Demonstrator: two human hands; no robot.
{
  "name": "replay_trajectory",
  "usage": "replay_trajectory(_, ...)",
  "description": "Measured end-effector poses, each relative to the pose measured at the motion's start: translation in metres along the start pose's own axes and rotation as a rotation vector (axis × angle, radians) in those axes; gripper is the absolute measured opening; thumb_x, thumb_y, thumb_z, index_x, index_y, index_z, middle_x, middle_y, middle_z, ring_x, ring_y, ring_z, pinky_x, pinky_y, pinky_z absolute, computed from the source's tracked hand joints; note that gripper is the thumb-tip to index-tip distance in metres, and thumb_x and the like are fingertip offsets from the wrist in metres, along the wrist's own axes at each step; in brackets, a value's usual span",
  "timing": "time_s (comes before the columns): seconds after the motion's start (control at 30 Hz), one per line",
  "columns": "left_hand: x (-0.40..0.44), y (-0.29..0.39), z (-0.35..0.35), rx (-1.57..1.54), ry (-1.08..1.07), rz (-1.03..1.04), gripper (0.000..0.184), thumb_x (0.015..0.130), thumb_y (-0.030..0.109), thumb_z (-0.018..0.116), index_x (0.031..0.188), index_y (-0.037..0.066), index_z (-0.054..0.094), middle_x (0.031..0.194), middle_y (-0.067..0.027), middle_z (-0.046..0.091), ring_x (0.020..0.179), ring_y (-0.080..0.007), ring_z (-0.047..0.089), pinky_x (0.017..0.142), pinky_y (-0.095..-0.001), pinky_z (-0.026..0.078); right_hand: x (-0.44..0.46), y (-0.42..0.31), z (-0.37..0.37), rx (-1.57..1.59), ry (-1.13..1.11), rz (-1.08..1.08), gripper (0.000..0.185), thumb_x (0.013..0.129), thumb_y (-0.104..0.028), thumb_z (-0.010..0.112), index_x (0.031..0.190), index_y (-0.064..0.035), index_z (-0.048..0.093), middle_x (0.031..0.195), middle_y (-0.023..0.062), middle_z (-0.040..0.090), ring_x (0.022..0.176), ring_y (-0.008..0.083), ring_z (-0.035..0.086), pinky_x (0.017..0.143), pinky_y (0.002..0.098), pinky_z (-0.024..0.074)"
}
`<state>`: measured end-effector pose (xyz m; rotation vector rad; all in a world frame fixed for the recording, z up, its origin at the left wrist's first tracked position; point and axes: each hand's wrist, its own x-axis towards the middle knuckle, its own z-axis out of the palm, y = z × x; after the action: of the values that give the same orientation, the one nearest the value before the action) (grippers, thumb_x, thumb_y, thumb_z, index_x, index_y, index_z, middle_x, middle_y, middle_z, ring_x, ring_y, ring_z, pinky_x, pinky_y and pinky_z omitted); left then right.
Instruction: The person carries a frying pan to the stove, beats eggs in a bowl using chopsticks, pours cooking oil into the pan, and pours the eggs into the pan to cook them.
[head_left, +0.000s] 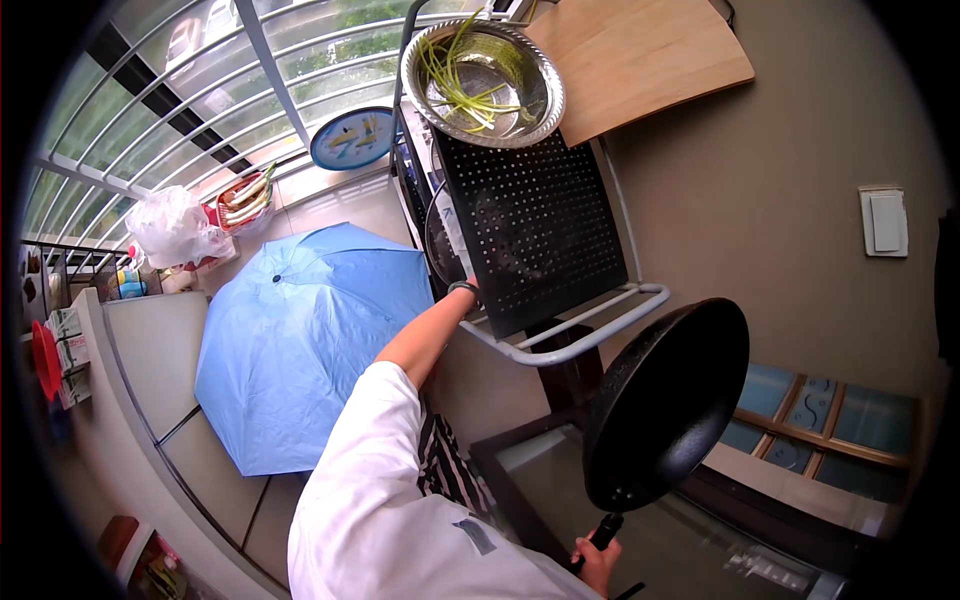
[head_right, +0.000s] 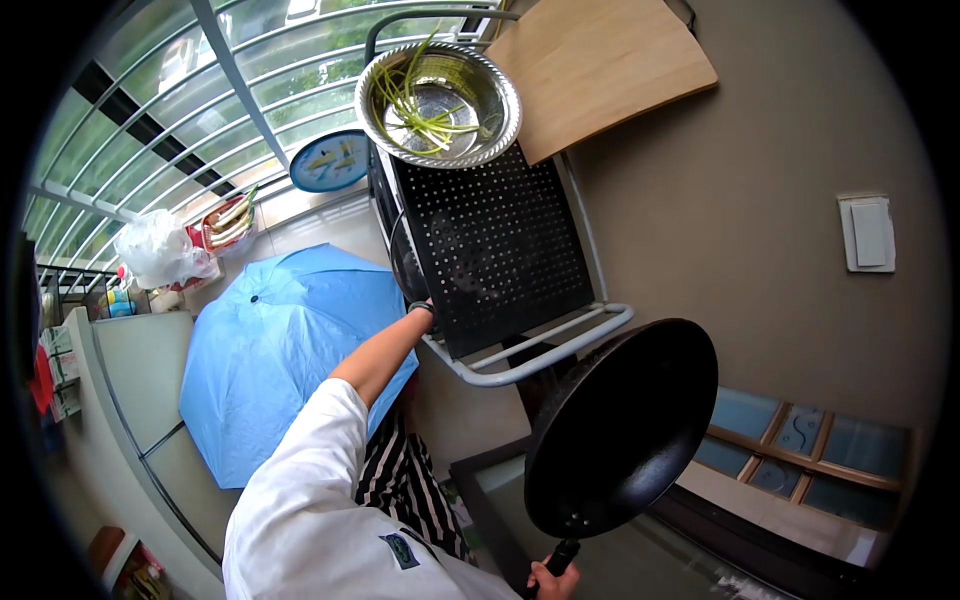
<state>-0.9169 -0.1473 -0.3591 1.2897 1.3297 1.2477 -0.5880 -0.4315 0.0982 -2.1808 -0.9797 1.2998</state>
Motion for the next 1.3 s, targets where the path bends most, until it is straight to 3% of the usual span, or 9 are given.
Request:
replay_trajectory(0.17, 0.005, -0.013, -0.006, 0.054, 0.055, 0.215, 0.033, 0.077, 0.016, 0.063, 0.108, 0.005, 0.064, 0.108, -0.0145, 0.064, 0.104, -0.0303, 0.056, 0.092, -0.0429, 0.044, -0.001, -0.011, 0.008, -0.005, -0.006, 0.021, 0.015, 0.072, 0.0, 0.061, 0.077, -0.0011, 0.046, 0.055, 0.0074, 0.049, 0.042, 0.0151, 0.047, 0.041, 0.0271, 0.0387)
replay_trajectory(0.2, 0.008, -0.011, -0.019, 0.442, -0.089, 0.363, 0.029, 0.081, 0.015, 0.062, 0.107, 0.005, 0.064, 0.106, -0.0133, 0.063, 0.101, -0.0277, 0.057, 0.086, -0.0407, 0.048, 0.0, -0.014, 0.01, -0.01, -0.003, 0.025, 0.015, 0.072, -0.001, 0.061, 0.077, -0.0013, 0.046, 0.056, 0.0074, 0.049, 0.042, 0.0151, 0.047, 0.042, 0.0272, 0.0388)
replay_trajectory(0.27, -0.009, 0.073, -0.054, -0.347, -0.021, -0.15, 0.022, 0.09, 0.012, 0.053, 0.107, 0.001, 0.062, 0.095, -0.0082, 0.064, 0.085, -0.0188, 0.059, 0.075, -0.0344, 0.051, 0.001, -0.013, 0.009, -0.046, -0.035, 0.012, 0.016, 0.072, -0.001, 0.061, 0.077, -0.0014, 0.046, 0.056, 0.0075, 0.049, 0.042, 0.0151, 0.047, 0.042, 0.0271, 0.0388)
replay_trajectory(0.37, -0.016, 0.099, -0.082, -0.493, -0.077, -0.29, 0.021, 0.095, 0.015, 0.047, 0.101, -0.002, 0.057, 0.078, -0.0077, 0.062, 0.063, -0.0177, 0.06, 0.058, -0.0328, 0.054, 0.004, -0.011, 0.008, -0.06, -0.056, -0.012, 0.015, 0.072, -0.001, 0.06, 0.078, -0.0016, 0.046, 0.056, 0.0074, 0.048, 0.042, 0.015, 0.046, 0.042, 0.0271, 0.0388)
replay_trajectory(0.43, -0.017, 0.088, -0.097, -0.426, -0.359, -0.457, 0.024, 0.097, 0.017, 0.043, 0.104, -0.003, 0.054, 0.075, -0.0092, 0.061, 0.057, -0.0169, 0.06, 0.052, -0.0312, 0.055, 0.002, -0.013, 0.011, -0.054, -0.058, -0.019, 0.015, 0.073, -0.001, 0.059, 0.078, -0.0015, 0.045, 0.056, 0.0073, 0.048, 0.042, 0.0149, 0.045, 0.042, 0.0271, 0.0388)
replay_trajectory(0.77, -0.031, 0.13, -0.186, -0.305, -0.517, -0.572, 0.03, 0.098, 0.024, 0.046, 0.1, -0.005, 0.051, 0.072, -0.0089, 0.064, 0.056, -0.0171, 0.063, 0.052, -0.0289, 0.056, 0.001, -0.025, 0.023, -0.111, -0.088, -0.074, 0.015, 0.072, -0.001, 0.058, 0.076, -0.0021, 0.044, 0.055, 0.007, 0.046, 0.041, 0.0148, 0.044, 0.041, 0.0271, 0.0381)
replay_trajectory(0.97, -0.048, 0.167, -0.227, 0.067, -0.553, -0.587, 0.025, 0.096, 0.021, 0.047, 0.094, -0.003, 0.055, 0.068, -0.0078, 0.063, 0.053, -0.0173, 0.062, 0.051, -0.0304, 0.053, 0.006, -0.027, 0.024, -0.139, -0.152, -0.094, 0.017, 0.071, -0.002, 0.06, 0.076, -0.0019, 0.044, 0.055, 0.0068, 0.047, 0.04, 0.0147, 0.046, 0.04, 0.0271, 0.0388)
replay_trajectory(1.07, -0.058, 0.193, -0.229, 0.408, -0.494, -0.393, 0.023, 0.092, 0.016, 0.049, 0.081, -0.002, 0.059, 0.062, -0.0072, 0.062, 0.052, -0.0178, 0.062, 0.05, -0.0317, 0.051, 0.007, -0.029, 0.028, -0.138, -0.166, -0.099, 0.017, 0.07, -0.002, 0.061, 0.076, -0.0019, 0.044, 0.055, 0.0065, 0.048, 0.041, 0.0146, 0.047, 0.04, 0.0271, 0.0395)
replay_trajectory(1.3, -0.044, 0.156, -0.198, 0.85, -0.296, -0.291, 0.024, 0.083, 0.025, 0.058, 0.085, 0.004, 0.07, 0.085, -0.0154, 0.069, 0.08, -0.0322, 0.068, 0.071, -0.0408, 0.054, 0.012, -0.034, 0.034, -0.115, -0.184, -0.087, 0.016, 0.071, -0.001, 0.06, 0.076, -0.0021, 0.045, 0.055, 0.0063, 0.048, 0.041, 0.0148, 0.047, 0.04, 0.0269, 0.0394)
